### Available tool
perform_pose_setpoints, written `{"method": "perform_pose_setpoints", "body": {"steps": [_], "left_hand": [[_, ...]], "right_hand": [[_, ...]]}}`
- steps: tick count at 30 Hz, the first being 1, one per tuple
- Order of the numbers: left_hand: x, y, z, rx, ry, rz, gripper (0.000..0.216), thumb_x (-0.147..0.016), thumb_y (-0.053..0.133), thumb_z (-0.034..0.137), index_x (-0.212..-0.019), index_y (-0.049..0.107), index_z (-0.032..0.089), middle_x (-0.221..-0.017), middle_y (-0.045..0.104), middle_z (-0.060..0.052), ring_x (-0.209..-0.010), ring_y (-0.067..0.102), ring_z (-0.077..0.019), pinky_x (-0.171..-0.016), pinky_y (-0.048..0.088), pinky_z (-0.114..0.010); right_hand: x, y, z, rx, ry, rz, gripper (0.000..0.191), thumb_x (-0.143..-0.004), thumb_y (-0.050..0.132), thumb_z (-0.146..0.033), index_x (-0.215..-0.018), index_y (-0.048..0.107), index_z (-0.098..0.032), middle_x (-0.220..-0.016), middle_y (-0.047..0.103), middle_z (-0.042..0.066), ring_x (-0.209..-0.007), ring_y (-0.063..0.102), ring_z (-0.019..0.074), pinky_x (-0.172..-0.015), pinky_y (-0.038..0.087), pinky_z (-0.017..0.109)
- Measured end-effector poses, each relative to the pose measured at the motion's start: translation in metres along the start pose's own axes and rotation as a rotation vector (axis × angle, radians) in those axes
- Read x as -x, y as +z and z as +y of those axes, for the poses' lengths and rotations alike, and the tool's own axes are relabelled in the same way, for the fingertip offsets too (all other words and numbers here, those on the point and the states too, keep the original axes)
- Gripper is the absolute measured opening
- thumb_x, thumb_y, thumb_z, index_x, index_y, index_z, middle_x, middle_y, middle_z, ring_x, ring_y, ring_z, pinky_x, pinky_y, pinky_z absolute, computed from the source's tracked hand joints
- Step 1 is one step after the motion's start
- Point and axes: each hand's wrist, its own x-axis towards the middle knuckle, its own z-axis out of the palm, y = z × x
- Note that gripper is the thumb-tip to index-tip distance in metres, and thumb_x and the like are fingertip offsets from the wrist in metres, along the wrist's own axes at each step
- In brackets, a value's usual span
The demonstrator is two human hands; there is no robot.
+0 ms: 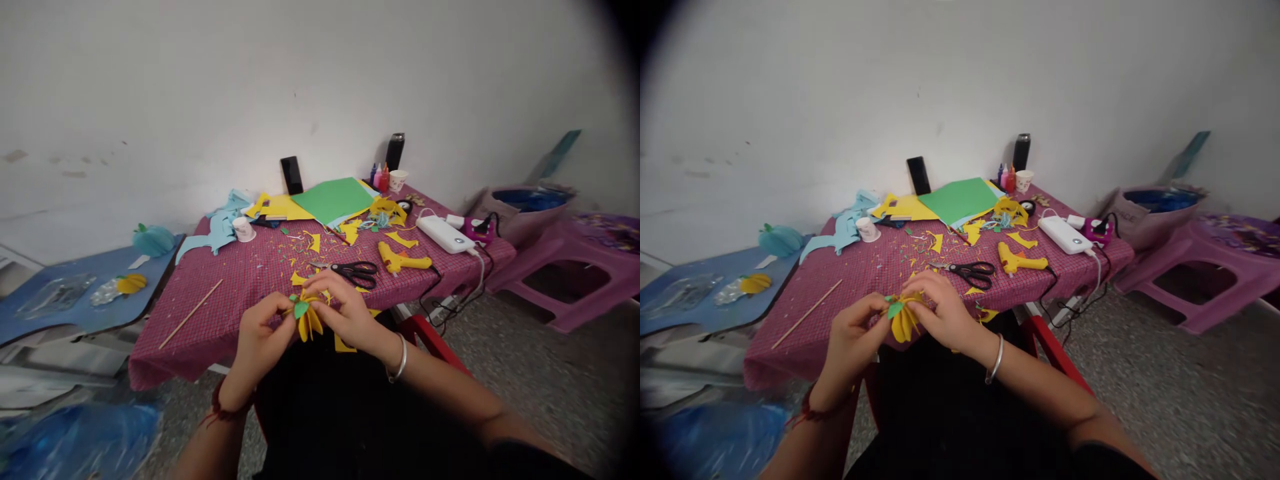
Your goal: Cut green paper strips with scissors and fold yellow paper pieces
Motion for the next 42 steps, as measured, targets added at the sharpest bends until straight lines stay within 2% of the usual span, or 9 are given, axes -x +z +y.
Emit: {"method": "perform_pose_setpoints", "body": {"steps": [5, 8, 13, 24, 27, 30, 32, 37, 42], "left_hand": [[0.000, 0.000, -0.015, 0.145, -0.191, 0.022, 0.016, -0.083, 0.058, 0.016, -0.067, 0.059, 0.017, -0.063, 0.055, 0.003, -0.058, 0.050, -0.0099, -0.056, 0.040, -0.022], [-0.001, 0.001, -0.019, 0.145, -0.213, 0.048, 0.015, -0.082, 0.058, 0.016, -0.067, 0.059, 0.017, -0.062, 0.055, 0.003, -0.058, 0.050, -0.0100, -0.056, 0.040, -0.022], [-0.001, 0.002, -0.018, 0.152, -0.219, 0.059, 0.017, -0.083, 0.057, 0.017, -0.066, 0.059, 0.017, -0.061, 0.055, 0.003, -0.057, 0.050, -0.0099, -0.056, 0.040, -0.022], [-0.004, 0.008, -0.025, 0.238, -0.330, -0.069, 0.012, -0.077, 0.064, 0.026, -0.070, 0.059, 0.017, -0.066, 0.057, 0.002, -0.060, 0.050, -0.0111, -0.057, 0.040, -0.021], [-0.006, 0.011, -0.026, 0.211, -0.327, -0.135, 0.012, -0.075, 0.064, 0.025, -0.069, 0.057, 0.017, -0.064, 0.053, 0.004, -0.059, 0.046, -0.0103, -0.056, 0.037, -0.021], [-0.006, 0.013, -0.028, 0.181, -0.323, -0.082, 0.013, -0.077, 0.061, 0.024, -0.069, 0.055, 0.017, -0.062, 0.049, 0.005, -0.058, 0.042, -0.0098, -0.054, 0.035, -0.021], [-0.005, 0.014, -0.030, 0.162, -0.316, -0.040, 0.013, -0.078, 0.060, 0.023, -0.069, 0.054, 0.017, -0.062, 0.048, 0.005, -0.058, 0.041, -0.0099, -0.055, 0.035, -0.021], [-0.003, 0.018, -0.031, 0.071, -0.286, 0.010, 0.013, -0.078, 0.059, 0.022, -0.067, 0.053, 0.017, -0.061, 0.044, 0.005, -0.057, 0.040, -0.0099, -0.053, 0.032, -0.021], [-0.003, 0.018, -0.031, 0.029, -0.266, -0.047, 0.016, -0.080, 0.056, 0.021, -0.065, 0.053, 0.018, -0.060, 0.047, 0.004, -0.057, 0.045, -0.0107, -0.053, 0.035, -0.021]], "right_hand": [[0.007, -0.001, -0.001, 0.033, -0.008, 0.058, 0.015, -0.088, 0.054, -0.017, -0.101, 0.056, -0.023, -0.120, 0.053, 0.009, -0.113, 0.052, 0.0225, -0.096, 0.042, 0.043], [0.011, -0.002, -0.005, 0.152, -0.013, -0.015, 0.015, -0.081, 0.063, -0.022, -0.096, 0.058, -0.021, -0.122, 0.051, 0.010, -0.117, 0.049, 0.0265, -0.097, 0.040, 0.045], [0.009, 0.004, 0.004, 0.318, 0.058, -0.058, 0.014, -0.078, 0.059, -0.009, -0.087, 0.059, -0.020, -0.120, 0.056, 0.010, -0.116, 0.050, 0.0263, -0.095, 0.039, 0.045], [0.001, 0.003, 0.017, 0.115, 0.109, -0.006, 0.017, -0.087, 0.058, -0.016, -0.071, 0.060, -0.019, -0.106, 0.064, 0.007, -0.101, 0.058, 0.0218, -0.089, 0.043, 0.041], [0.000, 0.004, 0.020, 0.095, 0.136, 0.033, 0.006, -0.085, 0.060, -0.016, -0.081, 0.062, -0.021, -0.106, 0.063, 0.006, -0.102, 0.058, 0.0218, -0.091, 0.044, 0.041], [0.004, 0.004, 0.019, 0.114, 0.110, 0.153, 0.021, -0.084, 0.059, -0.015, -0.103, 0.058, -0.023, -0.113, 0.059, 0.008, -0.109, 0.055, 0.0225, -0.095, 0.043, 0.043], [0.007, 0.003, 0.016, 0.146, 0.069, 0.178, 0.020, -0.083, 0.058, -0.016, -0.102, 0.057, -0.023, -0.118, 0.056, 0.009, -0.113, 0.052, 0.0238, -0.097, 0.041, 0.045], [0.012, 0.005, 0.013, 0.283, 0.024, 0.041, 0.015, -0.080, 0.065, -0.025, -0.093, 0.062, -0.021, -0.122, 0.055, 0.011, -0.117, 0.049, 0.0286, -0.096, 0.039, 0.048], [0.009, 0.008, 0.025, 0.320, 0.069, 0.009, 0.011, -0.087, 0.056, -0.019, -0.082, 0.066, -0.020, -0.113, 0.063, 0.008, -0.105, 0.055, 0.0245, -0.090, 0.041, 0.044]]}}
